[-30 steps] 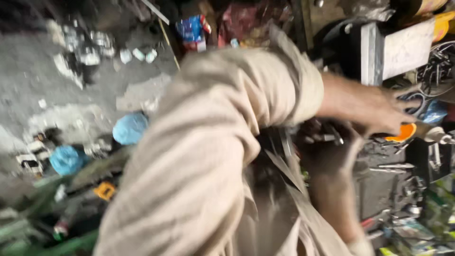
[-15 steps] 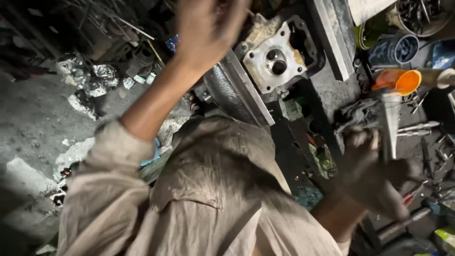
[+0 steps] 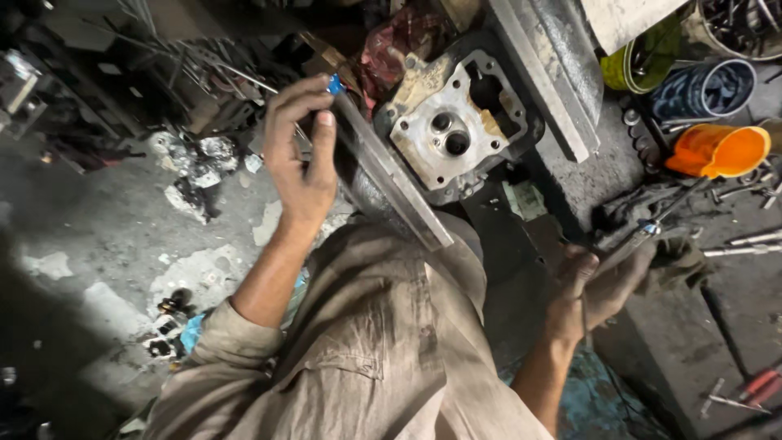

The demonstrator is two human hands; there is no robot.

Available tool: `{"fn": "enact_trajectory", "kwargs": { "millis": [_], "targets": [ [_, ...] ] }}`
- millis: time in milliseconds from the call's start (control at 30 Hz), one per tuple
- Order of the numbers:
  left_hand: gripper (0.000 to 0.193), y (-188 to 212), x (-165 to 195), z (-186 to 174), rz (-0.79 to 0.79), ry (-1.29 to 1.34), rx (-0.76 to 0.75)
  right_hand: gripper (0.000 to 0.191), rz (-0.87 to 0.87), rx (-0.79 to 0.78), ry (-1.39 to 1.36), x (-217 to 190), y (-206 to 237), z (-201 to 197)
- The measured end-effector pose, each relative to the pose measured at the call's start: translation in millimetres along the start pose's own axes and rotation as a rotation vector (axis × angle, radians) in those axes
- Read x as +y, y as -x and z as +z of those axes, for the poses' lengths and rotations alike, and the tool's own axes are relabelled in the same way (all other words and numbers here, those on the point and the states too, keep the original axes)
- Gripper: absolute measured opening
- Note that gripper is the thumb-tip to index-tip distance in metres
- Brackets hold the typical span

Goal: The person cleans a metal engine part with a rag, then uses a reamer tool to enlarge a hole in the part. They secure the part in a bench vise and continue reaming the hole with both hands.

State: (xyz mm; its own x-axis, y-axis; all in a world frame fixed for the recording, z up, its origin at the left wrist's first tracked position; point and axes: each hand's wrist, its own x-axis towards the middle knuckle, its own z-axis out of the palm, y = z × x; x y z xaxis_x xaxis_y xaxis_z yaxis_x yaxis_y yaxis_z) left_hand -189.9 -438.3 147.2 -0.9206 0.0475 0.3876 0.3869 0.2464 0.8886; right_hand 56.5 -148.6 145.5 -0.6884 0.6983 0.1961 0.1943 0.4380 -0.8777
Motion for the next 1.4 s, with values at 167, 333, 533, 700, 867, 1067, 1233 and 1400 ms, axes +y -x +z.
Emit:
{"fn": "enact_trajectory", "kwargs": {
  "millis": [167, 333, 533, 700, 867, 1067, 1233, 1400],
  "targets": [
    [0.01, -8.8, 12.2, 26.8, -0.105, -0.028, -0.053, 0.023, 0.033, 0.133, 0.051, 52.5, -14.6, 0.7],
    [0.034, -10.6, 5.1, 29.6, -0.286, -0.045, -0.084, 0.029, -0.312, 0.001, 0.546, 116.0, -46.8, -9.9],
    [0.059, 3.4, 8.8, 19.8, -0.524, 0.006, -0.026, 0.038, -0.493, -0.188, 1.031, 157.7, -71.2, -12.2],
    [0.06, 1.9, 20.1, 24.4, -0.541, -0.045, 0.032, 0.039, -0.351, -0.236, 0.728, 140.4, -71.2, 1.5],
    [0.067, 16.2, 22.9, 22.4, -0.571, -0.046, 0.078, 0.042, -0.189, -0.436, 0.705, 114.3, -63.8, -1.0],
    [0.063, 16.8, 14.6, 27.6, -0.486, -0.058, 0.159, 0.045, -0.145, -0.527, 0.702, 118.9, -60.9, -0.8],
    [0.042, -30.6, 22.2, 30.8, -0.482, -0.204, 0.037, 0.048, -0.142, -0.587, 0.682, 125.6, -61.1, 1.9],
    [0.039, -19.2, 15.7, 27.6, -0.46, -0.202, 0.035, 0.051, -0.155, -0.561, 0.688, 129.2, -58.6, -6.4]
  ]
}}
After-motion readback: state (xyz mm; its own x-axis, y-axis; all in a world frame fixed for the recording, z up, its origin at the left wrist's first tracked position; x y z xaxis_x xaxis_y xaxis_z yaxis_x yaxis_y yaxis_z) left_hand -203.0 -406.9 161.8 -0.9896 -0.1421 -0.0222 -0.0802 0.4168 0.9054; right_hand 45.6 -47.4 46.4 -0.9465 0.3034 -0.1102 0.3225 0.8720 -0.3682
